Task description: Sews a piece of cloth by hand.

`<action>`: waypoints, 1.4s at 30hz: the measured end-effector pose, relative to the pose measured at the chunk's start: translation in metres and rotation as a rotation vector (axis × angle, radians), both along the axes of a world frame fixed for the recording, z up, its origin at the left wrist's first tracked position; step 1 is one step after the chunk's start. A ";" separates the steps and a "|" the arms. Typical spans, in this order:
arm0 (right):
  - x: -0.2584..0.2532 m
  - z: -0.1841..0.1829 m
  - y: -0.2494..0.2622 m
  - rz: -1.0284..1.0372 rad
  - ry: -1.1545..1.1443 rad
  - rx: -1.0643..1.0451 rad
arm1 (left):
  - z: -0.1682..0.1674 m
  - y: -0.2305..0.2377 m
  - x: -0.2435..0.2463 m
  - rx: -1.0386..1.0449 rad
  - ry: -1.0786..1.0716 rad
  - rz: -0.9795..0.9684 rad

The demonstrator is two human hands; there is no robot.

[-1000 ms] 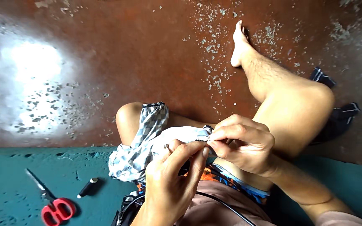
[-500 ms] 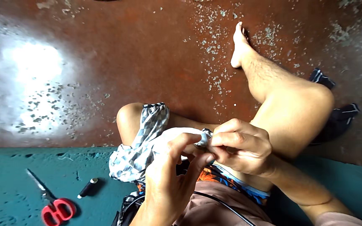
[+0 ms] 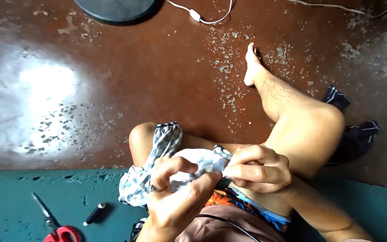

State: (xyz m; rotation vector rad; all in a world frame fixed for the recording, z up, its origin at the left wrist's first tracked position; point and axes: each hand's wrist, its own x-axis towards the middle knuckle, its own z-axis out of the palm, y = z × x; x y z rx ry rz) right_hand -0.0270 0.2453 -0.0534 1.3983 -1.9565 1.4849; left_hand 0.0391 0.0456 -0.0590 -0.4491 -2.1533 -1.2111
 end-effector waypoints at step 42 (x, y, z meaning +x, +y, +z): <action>0.001 0.004 -0.002 0.048 -0.157 0.023 | 0.037 -0.014 -0.015 -0.139 -0.204 -0.193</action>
